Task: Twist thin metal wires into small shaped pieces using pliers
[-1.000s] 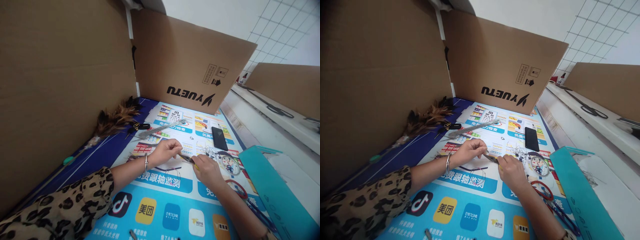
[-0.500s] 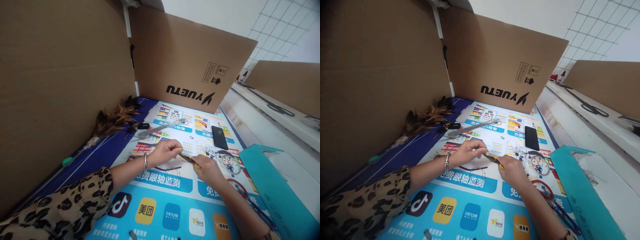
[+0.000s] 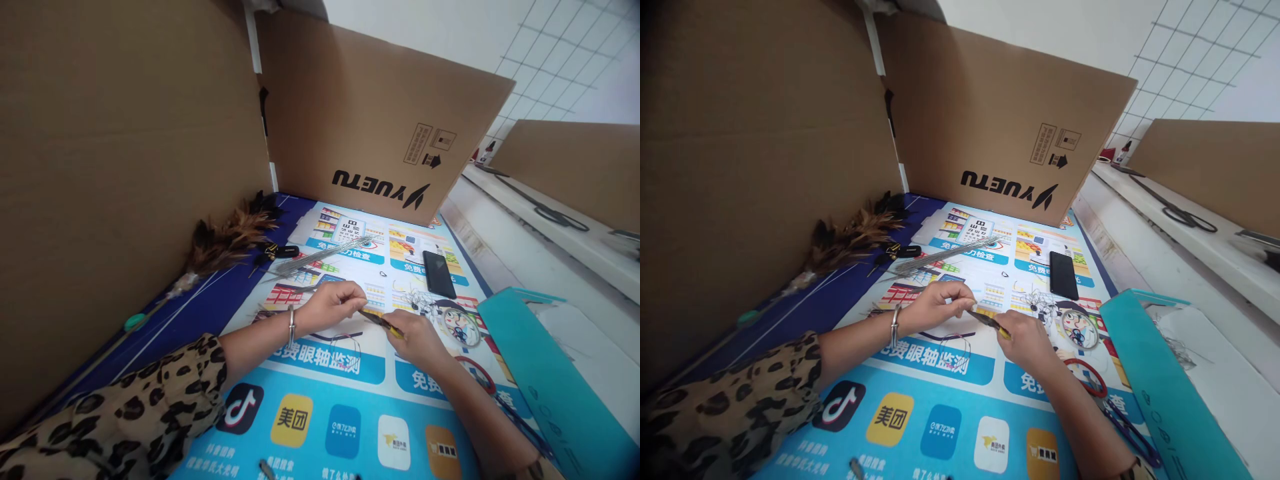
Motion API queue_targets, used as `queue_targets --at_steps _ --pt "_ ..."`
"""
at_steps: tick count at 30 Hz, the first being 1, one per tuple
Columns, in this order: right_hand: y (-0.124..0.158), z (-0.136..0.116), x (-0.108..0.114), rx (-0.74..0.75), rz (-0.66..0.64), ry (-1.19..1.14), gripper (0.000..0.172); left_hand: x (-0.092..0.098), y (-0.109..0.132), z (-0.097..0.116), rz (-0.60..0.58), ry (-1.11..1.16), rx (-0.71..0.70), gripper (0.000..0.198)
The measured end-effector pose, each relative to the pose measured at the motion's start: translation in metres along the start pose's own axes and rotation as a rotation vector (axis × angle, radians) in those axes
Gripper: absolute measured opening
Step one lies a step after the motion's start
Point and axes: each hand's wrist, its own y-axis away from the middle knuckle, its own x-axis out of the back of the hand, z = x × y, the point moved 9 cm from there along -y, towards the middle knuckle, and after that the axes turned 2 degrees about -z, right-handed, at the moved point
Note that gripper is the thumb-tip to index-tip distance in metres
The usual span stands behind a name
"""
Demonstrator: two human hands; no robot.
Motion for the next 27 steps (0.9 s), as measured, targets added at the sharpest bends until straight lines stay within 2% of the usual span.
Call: queue_targets --at_steps 5,18,27 --pt "0.000 -0.002 0.003 0.028 0.028 0.021 0.024 -0.001 0.001 -0.001 -0.002 0.007 0.008 0.017" --pt "-0.001 0.002 -0.006 0.002 -0.009 -0.014 0.024 -0.002 0.000 -0.002 -0.003 0.019 -0.011 0.016" --pt "-0.001 -0.002 0.006 -0.011 0.187 0.253 0.023 -0.010 -0.007 -0.048 0.023 0.301 0.196 0.022"
